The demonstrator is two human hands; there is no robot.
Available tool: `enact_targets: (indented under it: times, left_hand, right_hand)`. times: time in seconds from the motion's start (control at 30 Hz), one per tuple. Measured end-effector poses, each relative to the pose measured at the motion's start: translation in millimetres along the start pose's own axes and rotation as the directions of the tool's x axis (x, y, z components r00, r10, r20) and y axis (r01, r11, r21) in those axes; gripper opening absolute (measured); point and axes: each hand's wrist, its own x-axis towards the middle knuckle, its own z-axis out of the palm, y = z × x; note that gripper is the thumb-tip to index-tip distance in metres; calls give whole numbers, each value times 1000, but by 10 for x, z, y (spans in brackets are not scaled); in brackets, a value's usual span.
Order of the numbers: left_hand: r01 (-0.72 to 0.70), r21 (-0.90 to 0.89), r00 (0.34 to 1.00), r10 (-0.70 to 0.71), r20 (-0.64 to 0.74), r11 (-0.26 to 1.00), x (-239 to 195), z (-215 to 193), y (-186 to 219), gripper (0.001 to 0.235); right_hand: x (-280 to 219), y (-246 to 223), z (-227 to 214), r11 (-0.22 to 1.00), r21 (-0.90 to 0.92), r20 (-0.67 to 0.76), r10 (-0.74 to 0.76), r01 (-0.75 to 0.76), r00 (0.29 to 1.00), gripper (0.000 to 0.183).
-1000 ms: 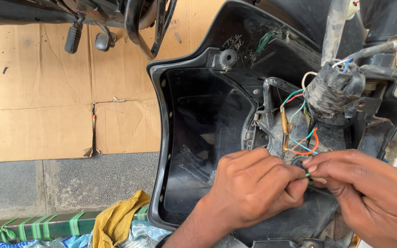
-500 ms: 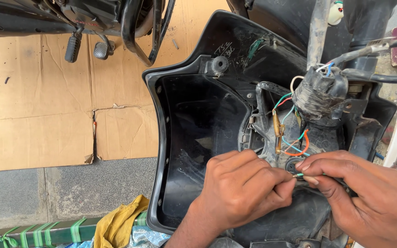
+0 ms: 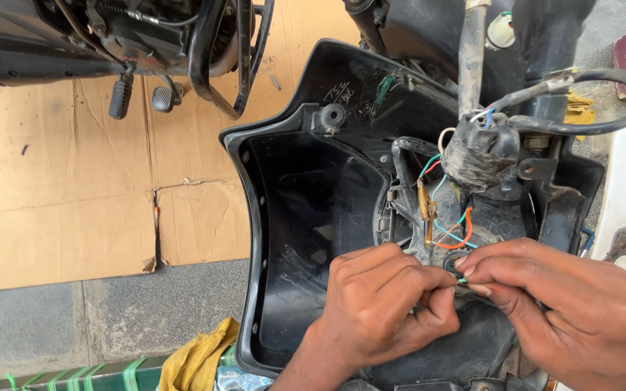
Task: The person repairs the wiring harness of a motorcycle headlight assembly. They strip and twist wires together, secure connections with a small orange tie, and insert a bulb into the socket.
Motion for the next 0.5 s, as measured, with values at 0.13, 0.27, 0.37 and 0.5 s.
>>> enact_targets:
  times: [0.13,0.27,0.37,0.5]
  left_hand:
    - [4,-31,1000,-4,2,1000,9,35,9,22]
    - [12,-14,1000,-12,-13,1000,33,67,33,22]
    - [20,-3,999,-20,-27,1000,44,64,42,20]
    - [22,31,998,-20,-55,999,63,75,50,18]
  right_hand:
    - [4,6,-38,999,45,-20,-22,23,1000,12]
    - [2,41,-49,998,32,-24,-51,52,998,14]
    - [-7,24,-35,999,31,-31,-38,39,999,15]
    - [-14,0,-16,999,-8,-52,-45,45,998,15]
